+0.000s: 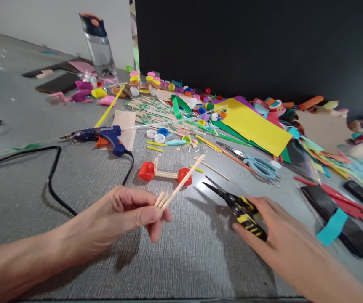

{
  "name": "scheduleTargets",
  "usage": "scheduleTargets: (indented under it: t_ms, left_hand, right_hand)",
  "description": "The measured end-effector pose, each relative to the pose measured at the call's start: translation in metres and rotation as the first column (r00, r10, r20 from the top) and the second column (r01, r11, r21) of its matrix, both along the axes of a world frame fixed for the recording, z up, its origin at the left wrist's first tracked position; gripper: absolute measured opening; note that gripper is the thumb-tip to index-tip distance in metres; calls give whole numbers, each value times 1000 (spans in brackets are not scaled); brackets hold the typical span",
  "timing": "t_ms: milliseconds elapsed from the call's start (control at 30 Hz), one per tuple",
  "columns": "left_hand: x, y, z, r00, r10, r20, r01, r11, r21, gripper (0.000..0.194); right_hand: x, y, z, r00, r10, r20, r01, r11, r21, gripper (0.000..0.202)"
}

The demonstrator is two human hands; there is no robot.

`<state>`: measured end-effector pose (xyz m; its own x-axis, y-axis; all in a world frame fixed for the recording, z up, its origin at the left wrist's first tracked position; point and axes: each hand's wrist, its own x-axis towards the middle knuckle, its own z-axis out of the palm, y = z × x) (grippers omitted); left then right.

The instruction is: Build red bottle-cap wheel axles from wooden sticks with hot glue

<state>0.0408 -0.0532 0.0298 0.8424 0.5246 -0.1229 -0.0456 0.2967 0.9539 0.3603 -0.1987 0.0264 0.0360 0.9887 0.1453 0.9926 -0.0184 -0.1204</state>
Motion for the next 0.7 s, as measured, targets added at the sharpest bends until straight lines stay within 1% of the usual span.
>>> scheduleTargets:
  t_ms: [67,133,200,233,267,300,333,367,400,433,467,500,533,600,700]
  left_hand:
    - [1,-1,-2,1000,4,1,-4,1000,23,25]
    - [1,-3,-2,1000,26,-15,-25,997,77,21]
    - [1,-4,-2,995,85,-47,-74,977,200,21]
    - [1,-4,-1,991,122,-59,-99,951,293,23]
    - [0,-4,-1,986,151,-66,-113,910,398,25]
    - [-1,-4,-2,983,174,-65,-117,853,509,27]
    - [-2,-4,-3,980,189,-59,-113,780,616,28]
    - [-4,-3,-4,979,199,-48,-107,696,710,27]
    - [-5,-3,-5,978,205,-29,-104,607,788,24]
    - [-6,-3,-6,978,210,-5,-108,521,846,21]
    - [-7,-3,-7,977,213,19,-114,445,888,18]
    - [-8,-3,-7,977,209,40,-119,378,918,16]
    - [-8,-4,-8,978,201,55,-119,324,939,15]
    - [-9,-5,-7,980,183,81,-123,230,965,14]
    - [-8,-6,-6,976,191,105,-130,119,984,14]
  right_hand:
    - [10,1,-7,996,-28,82,30,999,-25,58]
    - [19,1,-15,987,-16,159,22,999,-32,62]
    - [23,1,-19,972,26,233,-20,999,-26,65]
    - [22,1,-18,961,54,273,-52,999,-16,66]
    - [18,1,-14,946,80,313,-87,996,10,66]
    - [11,1,-8,934,107,340,-131,990,48,61]
    - [0,0,0,924,133,358,-180,979,100,54]
    - [-13,-1,9,917,149,369,-230,955,186,39]
    - [-29,-1,18,923,206,326,-295,922,252,25]
    - [-46,0,28,907,271,323,-373,873,315,28]
    - [-62,3,36,879,306,365,-437,824,361,32]
    - [-77,8,42,847,341,408,-495,785,373,36]
    - [-90,15,47,818,384,429,-544,759,358,35]
    - [-108,32,51,770,479,422,-613,739,280,25]
    - [-115,53,47,749,515,418,-640,725,254,22]
